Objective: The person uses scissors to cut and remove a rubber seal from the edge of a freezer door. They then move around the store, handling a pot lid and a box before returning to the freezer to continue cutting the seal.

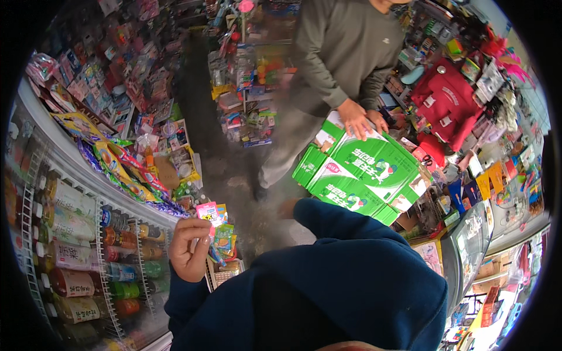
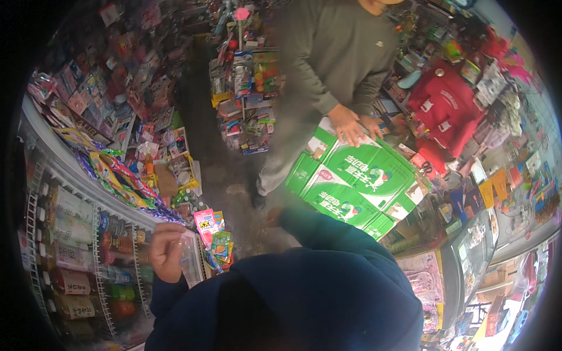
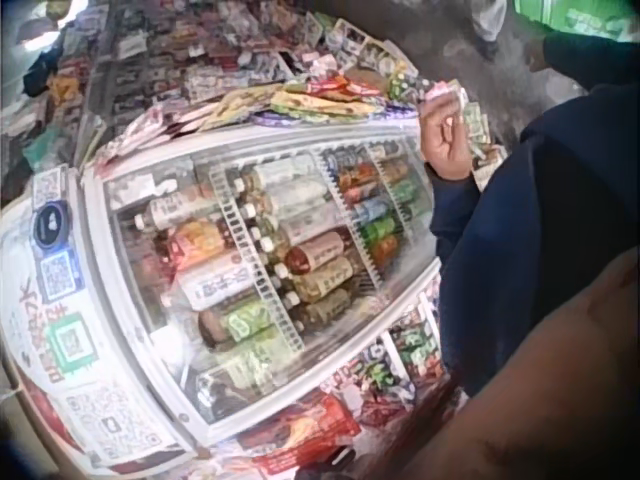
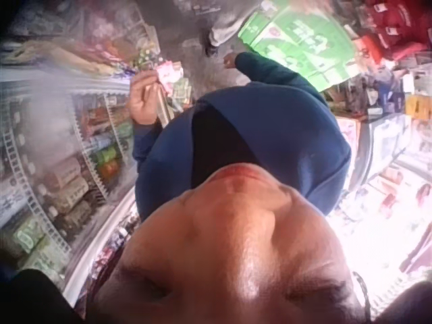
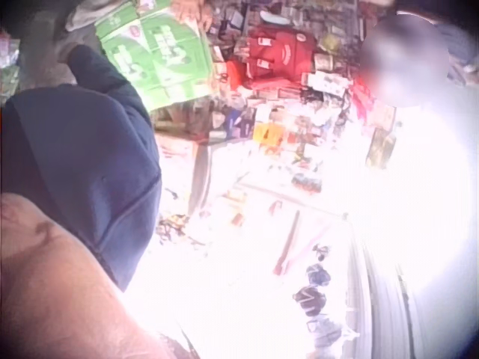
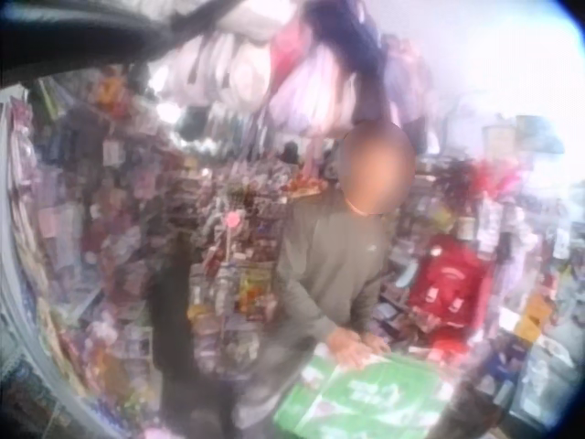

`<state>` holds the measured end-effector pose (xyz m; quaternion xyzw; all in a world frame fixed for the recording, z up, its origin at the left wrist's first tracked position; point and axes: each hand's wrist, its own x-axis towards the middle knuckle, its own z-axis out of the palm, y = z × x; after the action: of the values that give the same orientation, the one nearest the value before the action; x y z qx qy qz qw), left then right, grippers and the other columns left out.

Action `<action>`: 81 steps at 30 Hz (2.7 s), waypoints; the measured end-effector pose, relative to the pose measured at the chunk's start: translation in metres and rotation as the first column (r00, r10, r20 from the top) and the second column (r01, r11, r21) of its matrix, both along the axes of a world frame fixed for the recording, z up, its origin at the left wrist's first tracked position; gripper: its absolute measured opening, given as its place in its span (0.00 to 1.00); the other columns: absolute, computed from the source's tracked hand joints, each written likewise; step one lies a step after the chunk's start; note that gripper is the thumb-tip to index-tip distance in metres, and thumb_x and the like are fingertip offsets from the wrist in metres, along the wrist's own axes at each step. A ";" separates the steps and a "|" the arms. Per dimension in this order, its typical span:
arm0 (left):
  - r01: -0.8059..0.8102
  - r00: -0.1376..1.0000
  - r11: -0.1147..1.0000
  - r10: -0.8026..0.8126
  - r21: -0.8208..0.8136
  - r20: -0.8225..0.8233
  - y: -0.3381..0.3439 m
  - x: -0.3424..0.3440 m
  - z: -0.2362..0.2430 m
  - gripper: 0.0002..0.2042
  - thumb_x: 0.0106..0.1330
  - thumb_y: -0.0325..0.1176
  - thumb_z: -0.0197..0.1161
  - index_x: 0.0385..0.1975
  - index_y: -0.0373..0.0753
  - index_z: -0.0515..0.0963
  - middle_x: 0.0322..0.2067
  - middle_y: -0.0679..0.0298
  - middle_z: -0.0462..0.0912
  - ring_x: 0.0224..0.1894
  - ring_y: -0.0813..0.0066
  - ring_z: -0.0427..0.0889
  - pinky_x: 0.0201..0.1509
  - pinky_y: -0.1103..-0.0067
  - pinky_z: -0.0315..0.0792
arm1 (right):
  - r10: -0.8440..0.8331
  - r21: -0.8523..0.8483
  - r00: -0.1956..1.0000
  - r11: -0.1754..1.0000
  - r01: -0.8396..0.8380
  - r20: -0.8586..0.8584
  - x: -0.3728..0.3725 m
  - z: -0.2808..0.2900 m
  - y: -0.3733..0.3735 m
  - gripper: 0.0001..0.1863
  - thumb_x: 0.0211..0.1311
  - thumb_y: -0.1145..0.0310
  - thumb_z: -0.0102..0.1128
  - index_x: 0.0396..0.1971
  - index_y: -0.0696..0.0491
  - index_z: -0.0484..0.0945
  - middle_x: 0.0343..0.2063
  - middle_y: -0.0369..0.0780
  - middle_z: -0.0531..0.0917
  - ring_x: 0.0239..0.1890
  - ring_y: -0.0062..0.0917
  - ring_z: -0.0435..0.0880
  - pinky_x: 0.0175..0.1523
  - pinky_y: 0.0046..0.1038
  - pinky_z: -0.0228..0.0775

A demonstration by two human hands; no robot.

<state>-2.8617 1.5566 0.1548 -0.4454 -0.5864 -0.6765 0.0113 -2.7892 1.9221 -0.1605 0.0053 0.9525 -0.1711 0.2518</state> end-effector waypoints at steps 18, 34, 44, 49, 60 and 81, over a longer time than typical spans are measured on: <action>0.476 0.870 0.746 -0.323 0.465 -0.373 0.179 -0.118 0.126 0.10 0.66 0.42 0.54 0.43 0.64 0.80 0.33 0.78 0.74 0.36 0.82 0.73 0.46 0.68 0.58 | -0.028 -0.059 0.999 0.998 0.030 0.032 -0.168 -0.011 0.175 0.19 0.48 0.51 0.64 0.34 0.50 0.82 0.37 0.45 0.83 0.43 0.38 0.80 0.51 0.34 0.70; 0.091 0.977 0.935 -0.018 0.341 -0.212 0.271 -0.312 0.143 0.11 0.64 0.41 0.55 0.44 0.53 0.79 0.33 0.75 0.76 0.35 0.83 0.75 0.45 0.71 0.62 | 0.150 -0.019 0.981 0.989 -0.149 0.124 -0.440 -0.009 0.259 0.17 0.49 0.53 0.61 0.34 0.50 0.83 0.28 0.42 0.85 0.31 0.36 0.84 0.42 0.34 0.75; 0.188 0.976 0.896 -0.125 0.401 -0.178 0.290 -0.528 0.098 0.11 0.64 0.39 0.55 0.44 0.49 0.77 0.34 0.71 0.76 0.35 0.79 0.75 0.44 0.71 0.65 | 0.097 0.038 0.990 0.994 -0.102 0.106 -0.680 0.004 0.294 0.20 0.47 0.49 0.63 0.34 0.49 0.82 0.31 0.44 0.84 0.38 0.37 0.82 0.46 0.34 0.73; 0.167 0.984 0.924 -0.135 0.344 -0.114 0.318 -0.635 0.072 0.12 0.64 0.38 0.55 0.45 0.46 0.76 0.34 0.69 0.76 0.36 0.77 0.76 0.44 0.71 0.67 | 0.117 -0.072 0.990 0.990 -0.122 -0.074 -0.760 -0.014 0.308 0.21 0.48 0.48 0.63 0.36 0.47 0.83 0.37 0.44 0.83 0.43 0.37 0.81 0.50 0.36 0.71; 0.031 0.998 0.973 -0.043 0.229 0.045 0.440 -0.882 -0.004 0.13 0.63 0.37 0.55 0.46 0.42 0.74 0.36 0.64 0.77 0.36 0.73 0.76 0.43 0.71 0.69 | 0.019 -0.511 0.952 0.840 -0.181 -0.306 -0.983 -0.080 0.381 0.15 0.56 0.59 0.55 0.39 0.50 0.80 0.39 0.43 0.81 0.42 0.36 0.80 0.48 0.34 0.71; -0.234 0.805 0.877 0.417 -0.420 0.422 0.583 -1.472 -0.078 0.12 0.65 0.28 0.55 0.47 0.35 0.72 0.38 0.63 0.78 0.39 0.77 0.77 0.44 0.81 0.71 | -0.178 -0.061 0.937 0.977 0.205 0.299 -1.401 -0.050 0.600 0.19 0.48 0.54 0.63 0.35 0.52 0.82 0.35 0.46 0.83 0.40 0.41 0.82 0.47 0.39 0.72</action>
<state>-4.3340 2.1392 0.0770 -0.1401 -0.7474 -0.6413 -0.1022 -4.1898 2.5221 -0.2106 0.1119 0.8910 -0.2354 0.3718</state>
